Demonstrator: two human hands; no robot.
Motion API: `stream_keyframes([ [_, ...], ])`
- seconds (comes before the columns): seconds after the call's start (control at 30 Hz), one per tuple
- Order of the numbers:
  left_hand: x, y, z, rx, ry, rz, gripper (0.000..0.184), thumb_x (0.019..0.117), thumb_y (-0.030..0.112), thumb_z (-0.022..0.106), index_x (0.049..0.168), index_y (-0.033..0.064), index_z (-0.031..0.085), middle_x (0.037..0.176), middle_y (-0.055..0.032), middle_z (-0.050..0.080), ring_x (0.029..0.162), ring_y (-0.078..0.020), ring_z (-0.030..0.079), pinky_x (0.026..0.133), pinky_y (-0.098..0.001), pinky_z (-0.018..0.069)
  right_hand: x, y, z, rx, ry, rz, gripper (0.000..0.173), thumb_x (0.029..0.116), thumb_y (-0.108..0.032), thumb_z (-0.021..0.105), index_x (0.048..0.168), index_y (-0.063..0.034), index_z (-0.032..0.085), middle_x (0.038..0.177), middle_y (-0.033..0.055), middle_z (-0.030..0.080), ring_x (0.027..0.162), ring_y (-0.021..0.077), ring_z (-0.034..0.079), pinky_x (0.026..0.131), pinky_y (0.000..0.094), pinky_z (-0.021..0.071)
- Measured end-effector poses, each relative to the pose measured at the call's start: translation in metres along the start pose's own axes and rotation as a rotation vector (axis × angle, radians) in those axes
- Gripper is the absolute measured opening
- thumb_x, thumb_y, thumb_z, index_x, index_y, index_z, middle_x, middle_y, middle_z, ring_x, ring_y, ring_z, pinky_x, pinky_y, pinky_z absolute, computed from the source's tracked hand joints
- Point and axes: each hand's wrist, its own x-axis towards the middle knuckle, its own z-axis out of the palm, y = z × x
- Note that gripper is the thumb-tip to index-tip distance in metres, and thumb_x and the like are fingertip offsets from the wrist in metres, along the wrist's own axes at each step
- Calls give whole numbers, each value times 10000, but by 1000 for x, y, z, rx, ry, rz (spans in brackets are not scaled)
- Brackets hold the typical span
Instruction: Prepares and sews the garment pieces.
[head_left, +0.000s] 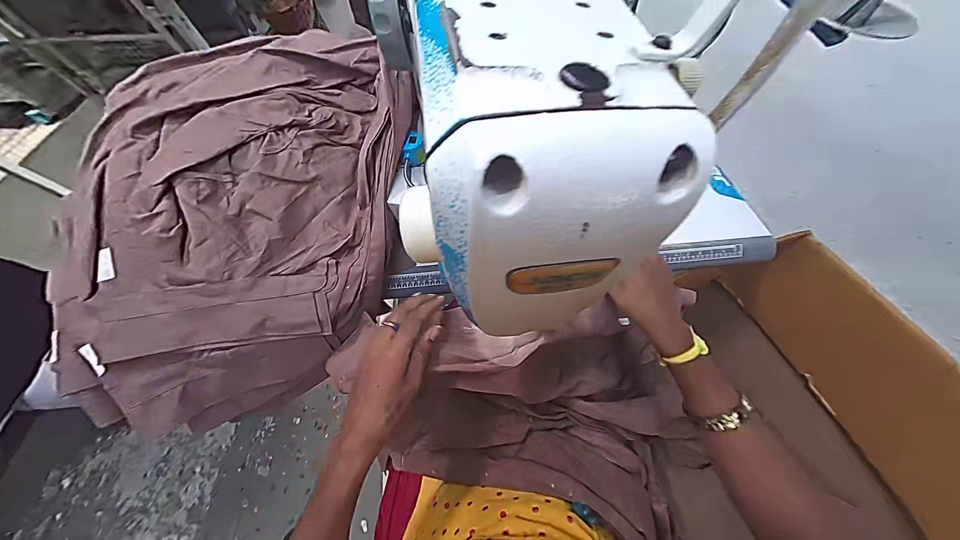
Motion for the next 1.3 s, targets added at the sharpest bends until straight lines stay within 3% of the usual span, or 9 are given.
stream_keyframes([
  [0.13, 10, 33, 18, -399, -171, -234, 537, 1076, 344, 385, 1449, -25, 501, 1371, -140, 614, 1277, -130, 565, 1105, -338, 428, 19, 1, 17, -79, 58, -141, 260, 983, -158, 656, 1171, 7, 728, 1098, 269, 675, 1042, 463, 652, 837, 592, 528],
  [0.33, 22, 44, 32, -507, -134, -455, 501, 1038, 249, 461, 1412, -85, 468, 1231, -141, 637, 1102, -94, 604, 968, -277, 485, 18, 3, 30, -110, 52, -220, 162, 940, -7, 642, 1068, 39, 730, 1076, 274, 657, 1018, 468, 648, 826, 582, 529],
  [0.5, 19, 39, 43, -553, -27, -420, 556, 981, 262, 520, 1442, -37, 439, 1150, -68, 640, 940, -15, 612, 828, -204, 510, 6, 12, 18, 129, 184, -136, 190, 976, -117, 645, 1018, 49, 726, 1014, 232, 706, 943, 384, 700, 817, 533, 556],
  [0.63, 21, 41, 43, -615, 12, -453, 461, 971, 251, 573, 1338, -15, 490, 1043, -22, 607, 854, 9, 588, 758, -175, 502, -2, 6, 5, 268, 223, -32, 170, 942, -119, 662, 991, 38, 706, 854, 150, 690, 726, 177, 652, 686, 345, 537],
  [0.77, 24, 35, 46, -624, 4, -434, 291, 983, 275, 562, 1144, 34, 540, 839, 48, 554, 726, 17, 553, 674, -179, 483, 0, -10, -8, 395, 147, -16, 145, 950, -133, 680, 1032, -26, 733, 917, 40, 712, 747, 2, 608, 699, 185, 507],
  [0.93, -6, 57, 19, -283, 45, -29, 358, 1002, 283, 553, 727, 65, 625, 552, -7, 508, 492, -75, 494, 472, -251, 416, -18, -54, -7, 106, 302, -527, 210, 957, -190, 641, 843, -27, 706, 791, 136, 709, 736, 253, 712, 646, 385, 583],
  [1.03, -27, 69, 14, -306, 11, 54, 364, 1019, 352, 559, 758, 103, 612, 565, 18, 490, 495, -37, 456, 468, -200, 385, -30, -79, 4, -5, 328, -858, 250, 1035, -170, 512, 830, -117, 647, 709, 59, 642, 723, 217, 647, 679, 322, 517],
  [1.1, -28, 67, 15, -302, -12, 23, 343, 1014, 393, 579, 865, 116, 714, 642, 30, 611, 552, -16, 534, 521, -197, 447, -27, -89, 10, -23, 336, -820, 279, 969, -153, 587, 710, -114, 681, 666, 68, 684, 712, 224, 690, 659, 334, 527],
  [1.3, -27, 35, -28, -497, 64, -135, 274, 992, 344, 643, 918, 110, 766, 853, 92, 736, 780, 85, 647, 730, -131, 548, -53, -83, -2, 694, -334, -482, 317, 1044, -410, 558, 1035, -94, 583, 896, 20, 654, 886, 104, 628, 859, 308, 500],
])
